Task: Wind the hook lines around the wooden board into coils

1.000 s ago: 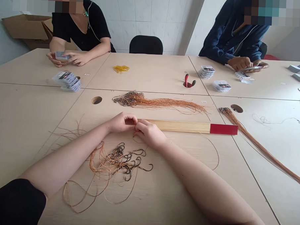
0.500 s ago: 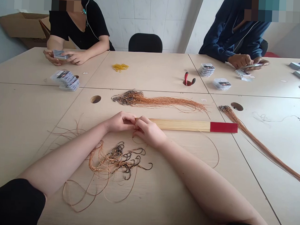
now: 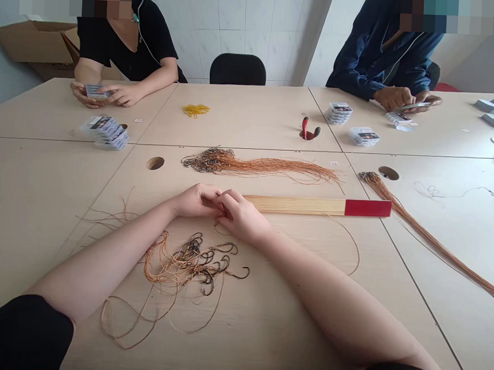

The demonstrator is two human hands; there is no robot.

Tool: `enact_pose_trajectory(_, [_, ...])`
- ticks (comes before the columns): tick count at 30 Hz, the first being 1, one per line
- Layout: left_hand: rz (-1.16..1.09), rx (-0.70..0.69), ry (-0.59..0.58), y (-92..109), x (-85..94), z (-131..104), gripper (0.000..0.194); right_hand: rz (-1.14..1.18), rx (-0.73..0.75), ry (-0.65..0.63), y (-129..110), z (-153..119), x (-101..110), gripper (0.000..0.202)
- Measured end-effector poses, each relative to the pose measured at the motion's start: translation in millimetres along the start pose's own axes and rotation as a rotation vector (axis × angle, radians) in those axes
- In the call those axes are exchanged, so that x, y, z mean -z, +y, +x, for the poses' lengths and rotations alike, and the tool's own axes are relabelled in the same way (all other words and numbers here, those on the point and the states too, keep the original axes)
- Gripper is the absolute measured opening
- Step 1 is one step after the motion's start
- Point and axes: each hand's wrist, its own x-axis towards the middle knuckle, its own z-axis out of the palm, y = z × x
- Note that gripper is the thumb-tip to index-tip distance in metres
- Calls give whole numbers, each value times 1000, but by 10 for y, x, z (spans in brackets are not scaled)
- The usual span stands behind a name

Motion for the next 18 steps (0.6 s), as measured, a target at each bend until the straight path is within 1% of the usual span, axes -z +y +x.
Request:
enact_pose_trajectory(4, [0,-1,-1,-5,-8,1,9,-5,6,-9,1,-5,12,33])
enact_pose_trajectory(8, [11,30,45,18,-15,2,14,-3,28,7,-2,-7,21,36])
enact_pose_trajectory(13, [-37,43,88,57,-21,6,13,-10,86,36,-1,-4,28,33])
enact_pose_trajectory(18, [-74,48,72,46,-25,6,16,-50,101,50,-21,-3,48,30])
